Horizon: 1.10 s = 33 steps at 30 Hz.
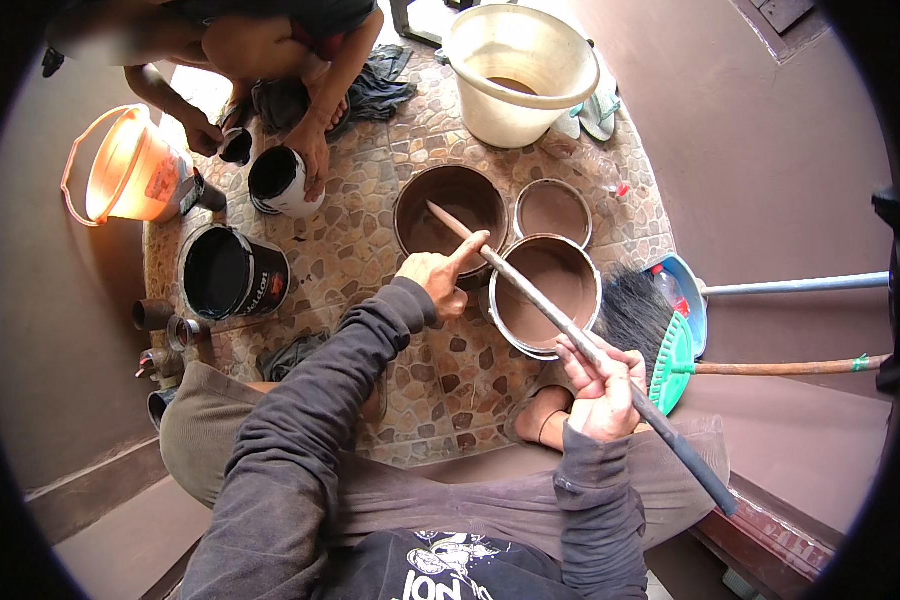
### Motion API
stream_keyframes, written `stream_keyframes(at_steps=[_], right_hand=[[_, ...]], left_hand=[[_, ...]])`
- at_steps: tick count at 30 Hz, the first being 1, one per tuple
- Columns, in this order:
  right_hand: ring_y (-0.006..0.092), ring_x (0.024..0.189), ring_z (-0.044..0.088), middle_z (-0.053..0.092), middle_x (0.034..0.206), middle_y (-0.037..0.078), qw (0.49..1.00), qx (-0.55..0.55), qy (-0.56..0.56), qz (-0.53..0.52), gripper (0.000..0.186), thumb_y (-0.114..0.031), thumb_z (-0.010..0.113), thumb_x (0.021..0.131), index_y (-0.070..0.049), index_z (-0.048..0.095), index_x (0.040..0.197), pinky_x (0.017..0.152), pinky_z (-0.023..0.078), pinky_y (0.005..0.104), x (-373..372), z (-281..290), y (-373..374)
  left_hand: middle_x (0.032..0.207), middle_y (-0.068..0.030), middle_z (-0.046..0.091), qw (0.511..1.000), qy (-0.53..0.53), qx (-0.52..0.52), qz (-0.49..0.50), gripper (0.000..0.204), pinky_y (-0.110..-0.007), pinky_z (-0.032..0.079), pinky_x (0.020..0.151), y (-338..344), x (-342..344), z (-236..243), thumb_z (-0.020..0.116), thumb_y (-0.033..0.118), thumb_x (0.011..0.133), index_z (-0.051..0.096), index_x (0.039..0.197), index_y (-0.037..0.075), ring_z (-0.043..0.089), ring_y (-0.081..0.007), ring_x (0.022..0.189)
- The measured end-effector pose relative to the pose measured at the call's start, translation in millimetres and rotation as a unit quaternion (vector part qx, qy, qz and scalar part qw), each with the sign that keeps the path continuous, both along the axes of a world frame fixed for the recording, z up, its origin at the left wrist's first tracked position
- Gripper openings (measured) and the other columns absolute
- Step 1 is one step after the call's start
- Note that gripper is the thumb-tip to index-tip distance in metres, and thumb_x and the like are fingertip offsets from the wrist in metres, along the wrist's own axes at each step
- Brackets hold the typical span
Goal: The person sits on the floor and pours liquid from a white bucket into a paint can, then stirs the contents with a long stick. They continue stirring the paint in the can while another person works nearby with separate containers.
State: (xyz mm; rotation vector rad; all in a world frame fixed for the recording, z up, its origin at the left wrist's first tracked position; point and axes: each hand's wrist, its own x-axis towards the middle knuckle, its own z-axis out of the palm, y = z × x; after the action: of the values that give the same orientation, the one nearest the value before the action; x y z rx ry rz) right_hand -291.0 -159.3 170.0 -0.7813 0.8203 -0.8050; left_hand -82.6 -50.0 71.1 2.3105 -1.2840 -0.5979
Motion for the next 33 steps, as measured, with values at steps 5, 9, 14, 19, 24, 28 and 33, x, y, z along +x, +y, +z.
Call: stream_keyframes(at_steps=[5, 9, 14, 19, 24, 28, 33], right_hand=[[0.0465, 0.087, 0.061, 0.054, 0.097, 0.034, 0.999, 0.031, -0.019, -0.009, 0.013, 0.003, 0.039, 0.077, 0.003, 0.038, 0.09, 0.075, 0.057, 0.0517, -5, 8, -8], [0.0539, 0.089, 0.057, 0.053, 0.098, 0.035, 0.993, 0.098, -0.057, -0.039, 0.015, 0.003, 0.04, 0.072, 0.002, 0.039, 0.087, 0.076, 0.053, 0.0593, -15, 14, -19], [0.0604, 0.092, 0.052, 0.054, 0.106, 0.032, 0.982, 0.134, -0.129, -0.041, 0.015, 0.002, 0.043, 0.067, -0.001, 0.043, 0.082, 0.078, 0.047, 0.0683, -26, 18, -32], [0.0619, 0.092, 0.051, 0.055, 0.102, 0.029, 0.979, 0.135, -0.149, -0.037, 0.013, 0.001, 0.045, 0.065, -0.001, 0.044, 0.078, 0.077, 0.046, 0.0708, -32, 23, -39], [0.0622, 0.091, 0.051, 0.055, 0.098, 0.028, 0.982, 0.131, -0.131, -0.039, 0.013, 0.0, 0.046, 0.064, -0.001, 0.043, 0.077, 0.077, 0.046, 0.0702, -36, 28, -44], [0.0613, 0.089, 0.052, 0.055, 0.098, 0.029, 0.983, 0.122, -0.135, -0.029, 0.014, 0.0, 0.047, 0.064, -0.001, 0.043, 0.077, 0.077, 0.047, 0.0695, -39, 28, -47], [0.0592, 0.087, 0.054, 0.054, 0.094, 0.029, 0.989, 0.092, -0.109, -0.048, 0.016, -0.001, 0.046, 0.062, 0.0, 0.04, 0.077, 0.078, 0.049, 0.0666, -38, 28, -44]], left_hand=[[0.07, -0.022, 0.061, 0.994, -0.004, 0.112, -0.016, 0.088, -0.045, 0.049, 0.064, -4, 10, 6, 0.057, 0.014, 0.064, 0.018, 0.142, 0.019, 0.061, -0.0375, 0.065], [0.076, -0.023, 0.062, 0.987, -0.023, 0.157, -0.023, 0.087, -0.044, 0.05, 0.067, -4, 22, 9, 0.057, 0.014, 0.064, 0.018, 0.142, 0.019, 0.063, -0.0368, 0.071], [0.067, -0.0219, 0.061, 0.986, -0.053, 0.16, -0.023, 0.088, -0.044, 0.05, 0.06, -3, 33, 9, 0.059, 0.016, 0.063, 0.02, 0.142, 0.016, 0.061, -0.0372, 0.062], [0.081, -0.0212, 0.064, 0.975, -0.039, 0.216, -0.017, 0.081, -0.042, 0.051, 0.07, -7, 40, 12, 0.057, 0.017, 0.064, 0.025, 0.139, 0.015, 0.064, -0.0352, 0.076], [0.084, -0.0199, 0.065, 0.968, -0.034, 0.249, -0.011, 0.078, -0.04, 0.052, 0.072, -12, 43, 14, 0.057, 0.018, 0.064, 0.03, 0.138, 0.014, 0.064, -0.0335, 0.079], [0.088, -0.0183, 0.065, 0.963, -0.041, 0.267, -0.019, 0.075, -0.039, 0.052, 0.074, -14, 46, 12, 0.057, 0.02, 0.065, 0.036, 0.137, 0.015, 0.064, -0.0317, 0.083], [0.089, -0.0198, 0.065, 0.962, -0.049, 0.267, -0.031, 0.076, -0.038, 0.052, 0.073, -16, 51, 8, 0.057, 0.023, 0.063, 0.038, 0.136, 0.013, 0.064, -0.0323, 0.082]])
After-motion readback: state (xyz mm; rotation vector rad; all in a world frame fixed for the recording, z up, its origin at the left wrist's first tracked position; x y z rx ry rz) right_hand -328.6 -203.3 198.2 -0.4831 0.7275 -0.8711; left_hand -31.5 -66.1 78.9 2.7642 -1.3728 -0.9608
